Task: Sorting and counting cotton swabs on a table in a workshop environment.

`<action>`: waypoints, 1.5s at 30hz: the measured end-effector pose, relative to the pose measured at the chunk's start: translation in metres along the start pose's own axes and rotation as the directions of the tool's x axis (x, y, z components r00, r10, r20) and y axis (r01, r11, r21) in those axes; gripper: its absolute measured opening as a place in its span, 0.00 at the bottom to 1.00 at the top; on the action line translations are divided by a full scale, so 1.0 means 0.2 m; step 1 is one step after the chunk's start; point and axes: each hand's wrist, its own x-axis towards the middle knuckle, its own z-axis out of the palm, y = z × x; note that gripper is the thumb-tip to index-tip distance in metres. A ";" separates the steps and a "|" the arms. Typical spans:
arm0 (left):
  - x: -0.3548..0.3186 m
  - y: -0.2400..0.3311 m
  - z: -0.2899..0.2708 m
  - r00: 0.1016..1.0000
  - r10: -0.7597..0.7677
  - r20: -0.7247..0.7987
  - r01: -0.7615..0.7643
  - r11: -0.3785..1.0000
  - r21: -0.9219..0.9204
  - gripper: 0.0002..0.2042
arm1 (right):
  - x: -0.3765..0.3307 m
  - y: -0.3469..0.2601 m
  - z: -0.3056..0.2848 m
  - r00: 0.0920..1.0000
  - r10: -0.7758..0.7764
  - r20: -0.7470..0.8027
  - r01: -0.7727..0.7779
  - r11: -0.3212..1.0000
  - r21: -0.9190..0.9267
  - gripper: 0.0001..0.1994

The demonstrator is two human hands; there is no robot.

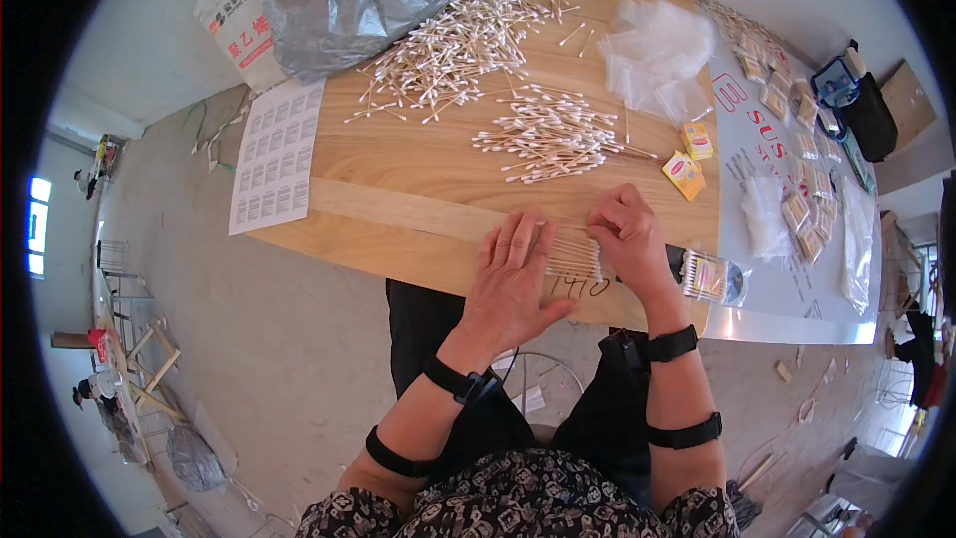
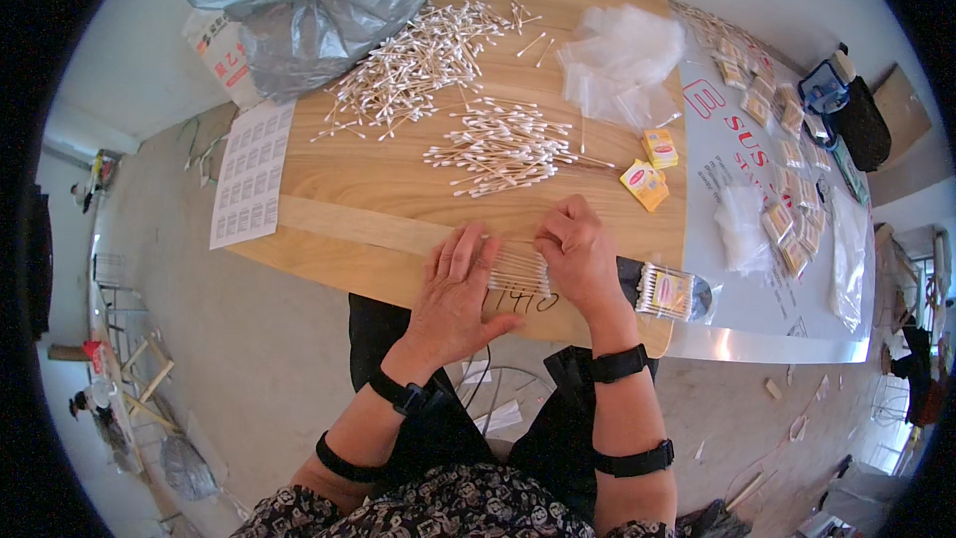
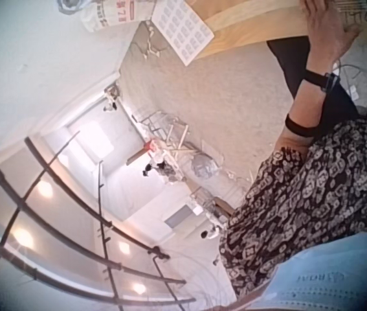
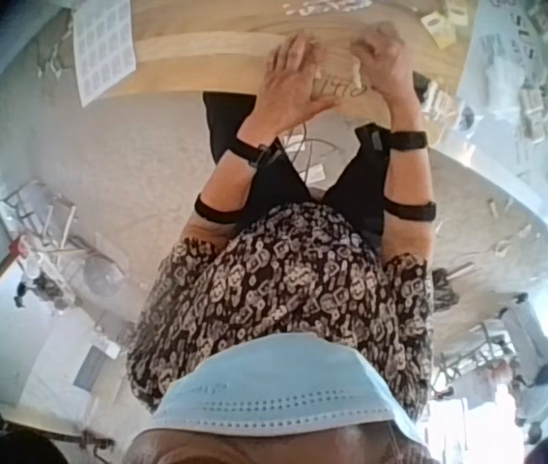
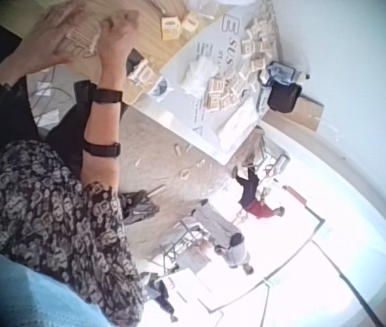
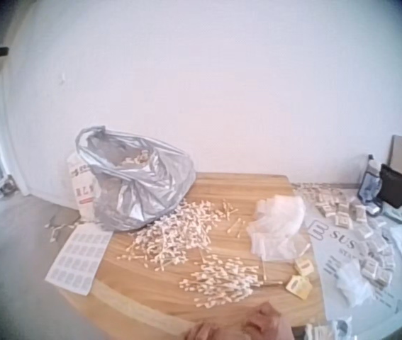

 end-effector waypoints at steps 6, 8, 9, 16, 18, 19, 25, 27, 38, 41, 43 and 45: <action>0.02 -0.06 0.04 0.989 -0.002 -0.147 -0.038 0.962 -0.269 0.35 | -0.08 -0.04 0.04 0.987 0.008 -0.158 0.016 0.988 0.153 0.06; 0.05 -0.08 0.10 0.958 -0.053 -0.282 -0.095 0.868 -0.488 0.32 | -0.13 -0.09 0.09 0.953 0.126 -0.275 -0.034 0.948 0.318 0.09; 0.08 -0.07 0.14 0.932 -0.162 -0.324 -0.100 0.745 -0.659 0.29 | -0.16 -0.09 0.13 0.919 0.256 -0.300 -0.057 0.839 0.541 0.13; 0.21 0.02 0.19 0.922 -0.317 -0.223 -0.132 0.283 -0.950 0.23 | -0.22 -0.12 0.25 0.829 0.483 -0.281 -0.018 0.526 0.851 0.20; 0.19 -0.01 0.18 0.922 -0.306 -0.239 -0.134 0.325 -0.936 0.23 | -0.23 -0.11 0.24 0.825 0.485 -0.291 -0.004 0.519 0.855 0.20; 0.18 -0.02 0.16 0.920 -0.296 -0.255 -0.137 0.368 -0.920 0.23 | -0.23 -0.09 0.23 0.822 0.492 -0.288 -0.010 0.517 0.856 0.19; 0.10 -0.01 0.05 0.967 0.100 -0.232 -0.165 0.946 -0.280 0.34 | -0.22 -0.06 0.14 0.851 0.456 -0.261 -0.059 0.576 0.815 0.16; 0.08 -0.01 0.04 0.980 0.123 -0.158 -0.148 0.976 -0.160 0.37 | -0.20 -0.05 0.13 0.859 0.453 -0.238 -0.084 0.583 0.808 0.15; 0.08 -0.01 0.07 0.978 0.124 -0.170 -0.145 0.982 -0.119 0.34 | 0.13 0.01 0.10 0.984 0.025 -0.175 -0.028 1.000 -0.015 0.12; 0.08 -0.01 0.06 0.975 0.133 -0.180 -0.155 0.981 -0.114 0.34 | 0.16 0.02 0.12 0.985 0.017 -0.171 -0.031 0.996 -0.082 0.07; 0.08 -0.02 0.06 0.973 0.133 -0.189 -0.162 0.976 -0.146 0.34 | 0.14 0.03 0.12 0.986 -0.027 -0.167 0.014 0.997 -0.077 0.05; 0.07 -0.03 0.06 0.971 0.132 -0.199 -0.169 0.969 -0.178 0.34 | 0.09 0.03 0.12 0.984 -0.070 -0.162 0.059 0.996 -0.073 0.04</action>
